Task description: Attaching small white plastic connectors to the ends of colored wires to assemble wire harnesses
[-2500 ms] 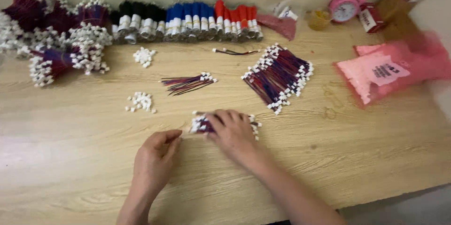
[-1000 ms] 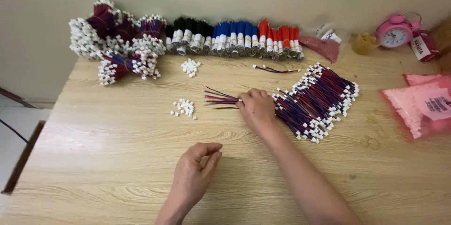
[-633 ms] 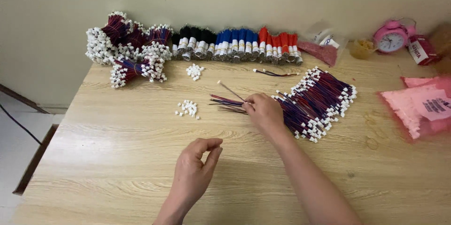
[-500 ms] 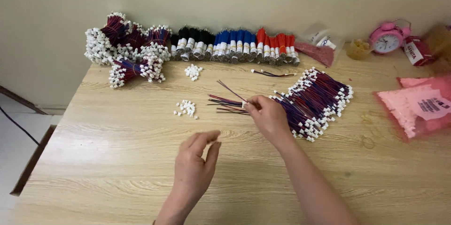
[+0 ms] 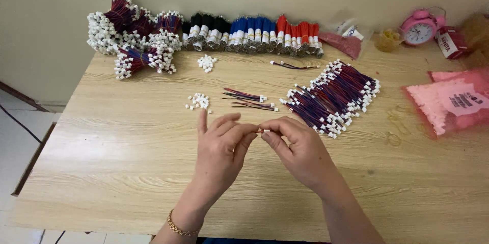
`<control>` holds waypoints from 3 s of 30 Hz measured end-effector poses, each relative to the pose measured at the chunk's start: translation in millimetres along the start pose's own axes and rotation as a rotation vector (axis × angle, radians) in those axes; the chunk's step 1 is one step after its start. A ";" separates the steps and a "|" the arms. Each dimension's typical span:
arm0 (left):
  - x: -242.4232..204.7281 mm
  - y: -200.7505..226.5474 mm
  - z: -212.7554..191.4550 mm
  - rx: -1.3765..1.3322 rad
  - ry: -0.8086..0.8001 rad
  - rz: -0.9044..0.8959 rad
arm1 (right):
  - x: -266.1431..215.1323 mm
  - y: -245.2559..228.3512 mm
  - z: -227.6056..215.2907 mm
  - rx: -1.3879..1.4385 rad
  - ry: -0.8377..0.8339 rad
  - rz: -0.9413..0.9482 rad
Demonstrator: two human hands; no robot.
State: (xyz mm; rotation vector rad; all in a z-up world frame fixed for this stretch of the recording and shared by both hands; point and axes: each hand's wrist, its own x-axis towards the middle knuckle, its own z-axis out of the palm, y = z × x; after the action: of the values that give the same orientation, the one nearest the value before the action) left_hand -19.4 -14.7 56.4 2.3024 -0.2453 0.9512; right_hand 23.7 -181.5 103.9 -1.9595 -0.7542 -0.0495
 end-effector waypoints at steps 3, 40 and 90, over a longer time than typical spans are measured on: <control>-8.6 1.9 -0.3 -0.208 -0.058 -0.153 | -6.2 15.5 5.0 0.104 0.012 -0.009; -36.1 -21.3 13.6 -0.987 -0.017 -0.738 | -1.8 9.8 28.9 0.021 -0.098 0.092; -27.1 -73.6 31.7 -0.924 0.017 -0.890 | 0.6 37.2 40.4 0.082 -0.044 0.258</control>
State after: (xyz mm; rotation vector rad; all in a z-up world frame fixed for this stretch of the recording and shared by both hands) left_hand 7.9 21.9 -14.9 1.2982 0.2923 0.2715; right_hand 32.5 -159.8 54.2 -1.9696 -0.5175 0.1776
